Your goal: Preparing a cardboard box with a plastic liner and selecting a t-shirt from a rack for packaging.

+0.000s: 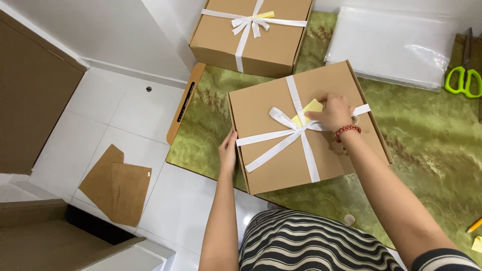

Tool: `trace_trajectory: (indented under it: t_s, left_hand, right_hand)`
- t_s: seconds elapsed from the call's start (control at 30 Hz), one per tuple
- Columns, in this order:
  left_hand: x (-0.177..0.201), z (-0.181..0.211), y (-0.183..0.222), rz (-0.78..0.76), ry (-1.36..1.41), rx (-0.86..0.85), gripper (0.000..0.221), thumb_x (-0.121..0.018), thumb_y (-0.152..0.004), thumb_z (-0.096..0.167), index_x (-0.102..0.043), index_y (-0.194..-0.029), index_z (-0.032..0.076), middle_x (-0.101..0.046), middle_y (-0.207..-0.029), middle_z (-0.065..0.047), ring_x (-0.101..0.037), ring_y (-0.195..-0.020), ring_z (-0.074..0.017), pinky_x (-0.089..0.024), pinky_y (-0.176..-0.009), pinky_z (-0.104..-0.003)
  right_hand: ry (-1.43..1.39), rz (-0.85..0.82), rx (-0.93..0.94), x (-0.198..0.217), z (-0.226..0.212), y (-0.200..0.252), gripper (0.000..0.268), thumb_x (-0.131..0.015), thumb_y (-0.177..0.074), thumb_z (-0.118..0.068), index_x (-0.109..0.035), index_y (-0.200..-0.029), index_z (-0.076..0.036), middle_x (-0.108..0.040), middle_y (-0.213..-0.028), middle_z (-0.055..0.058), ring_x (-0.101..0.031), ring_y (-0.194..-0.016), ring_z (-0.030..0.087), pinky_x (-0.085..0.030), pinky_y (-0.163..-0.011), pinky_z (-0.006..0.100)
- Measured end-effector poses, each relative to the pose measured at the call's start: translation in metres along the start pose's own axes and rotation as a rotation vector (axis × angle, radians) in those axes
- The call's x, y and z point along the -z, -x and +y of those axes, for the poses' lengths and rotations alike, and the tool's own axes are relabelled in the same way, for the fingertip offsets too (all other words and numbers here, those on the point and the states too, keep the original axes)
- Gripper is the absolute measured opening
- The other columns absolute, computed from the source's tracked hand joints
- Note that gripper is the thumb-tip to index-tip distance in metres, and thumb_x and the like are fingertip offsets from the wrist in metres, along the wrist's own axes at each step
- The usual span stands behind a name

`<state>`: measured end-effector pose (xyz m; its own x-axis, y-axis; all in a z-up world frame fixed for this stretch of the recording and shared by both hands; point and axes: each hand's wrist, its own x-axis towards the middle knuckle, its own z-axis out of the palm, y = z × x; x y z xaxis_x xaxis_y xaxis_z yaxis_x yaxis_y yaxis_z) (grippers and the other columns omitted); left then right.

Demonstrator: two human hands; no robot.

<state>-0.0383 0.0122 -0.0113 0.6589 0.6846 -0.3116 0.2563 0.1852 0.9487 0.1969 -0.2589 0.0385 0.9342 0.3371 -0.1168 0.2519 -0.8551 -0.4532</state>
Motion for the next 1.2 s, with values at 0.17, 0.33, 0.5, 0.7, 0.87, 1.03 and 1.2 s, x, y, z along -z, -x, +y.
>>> trace_trajectory:
  t_s: [0.17, 0.33, 0.5, 0.7, 0.87, 1.03, 1.2]
  left_hand:
    - [-0.002, 0.004, 0.003, 0.009, 0.020, -0.005, 0.055, -0.072, -0.098, 0.049, -0.069, -0.144, 0.019, -0.068, -0.146, -0.015, -0.058, -0.141, -0.0322, -0.049, -0.117, -0.044]
    - [-0.006, -0.003, -0.002, 0.034, 0.020, -0.005, 0.053, -0.072, -0.098, 0.047, -0.069, -0.144, 0.019, -0.069, -0.145, -0.015, -0.059, -0.140, -0.0323, -0.051, -0.115, -0.044]
    - [-0.011, 0.001, -0.003, 0.086, -0.038, -0.007, 0.047, -0.074, -0.098, 0.040, -0.072, -0.141, 0.022, -0.071, -0.141, -0.014, -0.062, -0.137, -0.0308, -0.053, -0.113, -0.041]
    - [-0.046, 0.014, -0.002, 0.334, -0.546, -0.536, 0.063, -0.074, -0.084, 0.010, -0.070, -0.144, 0.027, -0.067, -0.143, -0.007, -0.059, -0.133, -0.0352, -0.042, -0.114, -0.054]
    - [-0.120, 0.058, 0.059, -0.119, -0.245, -0.601, 0.046, -0.077, -0.095, 0.020, -0.070, -0.140, 0.025, -0.060, -0.145, -0.006, -0.063, -0.129, -0.0330, -0.054, -0.107, -0.047]
    - [-0.137, 0.029, 0.069, -0.407, -0.240, -0.588, 0.049, -0.088, -0.087, 0.040, -0.075, -0.133, 0.033, -0.064, -0.142, 0.003, -0.065, -0.130, -0.0258, -0.052, -0.111, -0.043]
    - [-0.121, 0.041, 0.100, -0.423, -0.446, -0.529, 0.078, -0.084, -0.085, 0.049, -0.055, -0.156, 0.039, -0.070, -0.133, 0.002, -0.068, -0.128, -0.0255, -0.053, -0.110, -0.047]
  right_hand:
    - [-0.103, 0.081, 0.045, -0.005, 0.009, -0.005, 0.042, -0.095, -0.071, -0.034, -0.077, -0.105, -0.018, -0.068, -0.095, 0.001, -0.066, -0.106, 0.031, -0.047, -0.090, 0.049]
    - [-0.339, 0.049, -0.043, -0.012, 0.028, -0.012, 0.025, -0.088, -0.079, -0.027, -0.077, -0.100, -0.021, -0.073, -0.091, -0.001, -0.072, -0.094, 0.021, -0.051, -0.083, 0.037]
    - [-0.808, 0.423, -0.165, -0.018, 0.077, -0.013, 0.025, -0.084, -0.097, -0.014, -0.069, -0.117, -0.013, -0.074, -0.093, 0.001, -0.067, -0.081, 0.011, -0.056, -0.071, 0.025]
    - [-1.097, 0.347, -0.132, 0.007, 0.062, 0.062, 0.027, -0.073, -0.108, -0.014, -0.058, -0.131, -0.010, -0.067, -0.088, 0.001, -0.073, -0.067, 0.017, -0.065, -0.061, 0.026]
    - [-1.147, 0.210, -0.011, -0.003, 0.036, 0.097, 0.034, -0.074, -0.105, -0.009, -0.060, -0.136, -0.004, -0.069, -0.082, 0.007, -0.072, -0.064, 0.018, -0.062, -0.060, 0.025]
    - [-1.202, 0.065, -0.054, -0.020, 0.043, 0.098, 0.039, -0.076, -0.102, -0.010, -0.065, -0.138, -0.004, -0.074, -0.088, 0.009, -0.075, -0.066, 0.018, -0.066, -0.063, 0.028]
    - [-1.288, 0.040, -0.124, -0.016, 0.048, 0.104, 0.040, -0.076, -0.101, -0.010, -0.066, -0.139, -0.003, -0.078, -0.098, 0.010, -0.078, -0.084, 0.017, -0.068, -0.077, 0.027]
